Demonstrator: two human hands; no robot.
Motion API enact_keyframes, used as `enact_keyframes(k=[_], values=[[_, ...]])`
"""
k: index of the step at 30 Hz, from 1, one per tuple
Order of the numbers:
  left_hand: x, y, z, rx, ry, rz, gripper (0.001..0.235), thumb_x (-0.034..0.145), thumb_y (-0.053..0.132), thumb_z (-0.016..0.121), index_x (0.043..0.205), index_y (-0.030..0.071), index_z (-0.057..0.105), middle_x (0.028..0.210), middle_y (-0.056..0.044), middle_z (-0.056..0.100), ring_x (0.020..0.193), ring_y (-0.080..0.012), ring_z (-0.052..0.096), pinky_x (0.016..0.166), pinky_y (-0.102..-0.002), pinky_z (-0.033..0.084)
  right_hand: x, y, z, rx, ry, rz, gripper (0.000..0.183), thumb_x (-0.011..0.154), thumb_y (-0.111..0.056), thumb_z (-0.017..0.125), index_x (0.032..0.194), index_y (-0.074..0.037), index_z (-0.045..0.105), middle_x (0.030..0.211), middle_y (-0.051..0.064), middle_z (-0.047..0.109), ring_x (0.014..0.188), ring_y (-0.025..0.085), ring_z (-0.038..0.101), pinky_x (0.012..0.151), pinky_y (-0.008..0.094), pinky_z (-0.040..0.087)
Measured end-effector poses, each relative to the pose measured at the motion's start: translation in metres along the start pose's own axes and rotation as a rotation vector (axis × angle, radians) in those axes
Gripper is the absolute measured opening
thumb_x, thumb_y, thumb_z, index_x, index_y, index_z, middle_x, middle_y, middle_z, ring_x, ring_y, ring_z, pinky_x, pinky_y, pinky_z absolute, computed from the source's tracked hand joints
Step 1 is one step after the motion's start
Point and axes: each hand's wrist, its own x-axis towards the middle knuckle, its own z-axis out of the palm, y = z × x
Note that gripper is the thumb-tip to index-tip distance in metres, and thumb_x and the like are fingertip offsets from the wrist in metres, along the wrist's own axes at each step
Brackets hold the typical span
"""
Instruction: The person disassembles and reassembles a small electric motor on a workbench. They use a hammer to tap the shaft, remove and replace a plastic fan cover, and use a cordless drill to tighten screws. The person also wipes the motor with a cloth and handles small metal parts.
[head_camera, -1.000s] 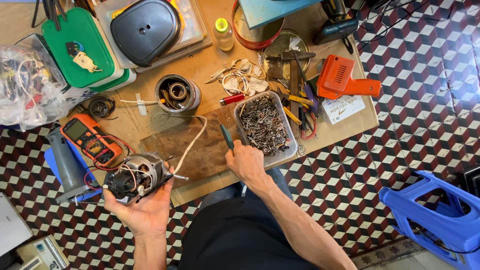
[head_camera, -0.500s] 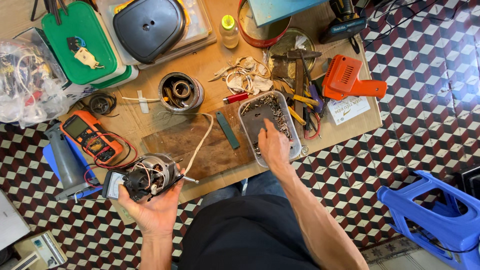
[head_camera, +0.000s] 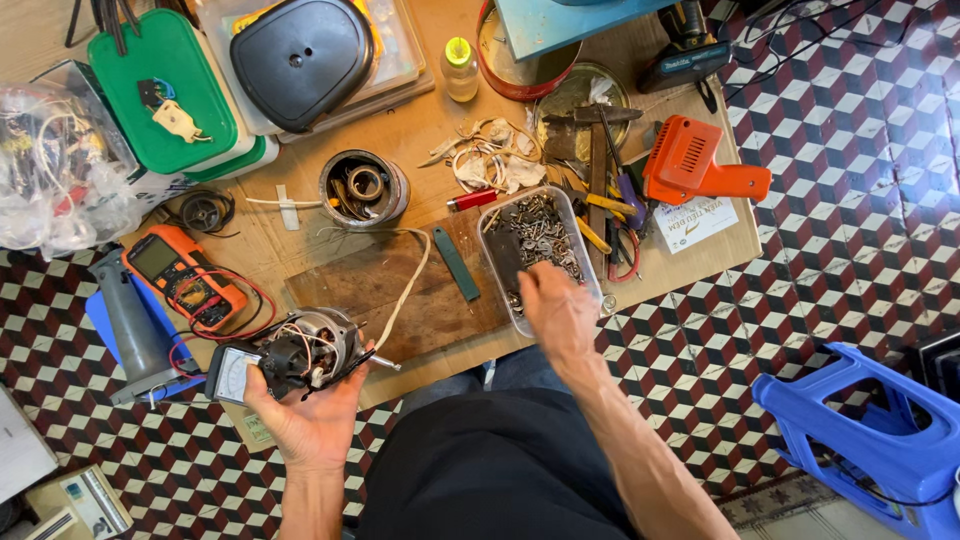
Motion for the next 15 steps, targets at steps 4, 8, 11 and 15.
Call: enact_keyframes(k=[4, 8, 11, 15], values=[[0.002, -0.003, -0.002, 0.022, 0.006, -0.016, 0.080, 0.079, 0.065, 0.067, 0.140, 0.015, 0.052, 0.140, -0.009, 0.056, 0.129, -0.0329, 0.054, 0.107, -0.065, 0.045, -0.018, -0.020, 0.019, -0.059, 0.172, -0.266, 0.009, 0.095, -0.015, 0.069, 0.095, -0.007, 0.065, 0.086, 0.016, 0.069, 0.071, 0.030, 0.070, 0.060, 0.041, 0.054], [0.004, -0.005, -0.006, 0.058, 0.026, -0.033, 0.078, 0.080, 0.066, 0.065, 0.139, 0.016, 0.054, 0.138, -0.009, 0.058, 0.126, -0.0329, 0.056, 0.103, -0.061, 0.047, -0.011, -0.012, 0.035, -0.075, 0.259, -0.253, 0.035, 0.090, -0.005, 0.065, 0.125, -0.005, 0.065, 0.085, 0.012, 0.067, 0.071, 0.033, 0.068, 0.061, 0.044, 0.054], [0.004, -0.008, -0.006, 0.084, 0.018, -0.035, 0.075, 0.082, 0.065, 0.065, 0.139, 0.018, 0.054, 0.139, -0.006, 0.057, 0.126, -0.0295, 0.055, 0.103, -0.060, 0.046, -0.010, -0.011, 0.048, -0.182, 0.168, -0.252, 0.048, 0.084, -0.007, 0.067, 0.131, -0.003, 0.063, 0.081, 0.013, 0.066, 0.065, 0.033, 0.067, 0.059, 0.045, 0.053], [0.001, -0.006, -0.002, 0.090, 0.011, -0.042, 0.074, 0.080, 0.066, 0.064, 0.137, 0.019, 0.056, 0.137, -0.007, 0.059, 0.123, -0.0314, 0.058, 0.102, -0.061, 0.047, -0.002, -0.022, 0.055, -0.257, 0.157, -0.252, 0.049, 0.085, -0.009, 0.066, 0.133, -0.001, 0.061, 0.085, 0.014, 0.066, 0.067, 0.032, 0.068, 0.061, 0.043, 0.054]])
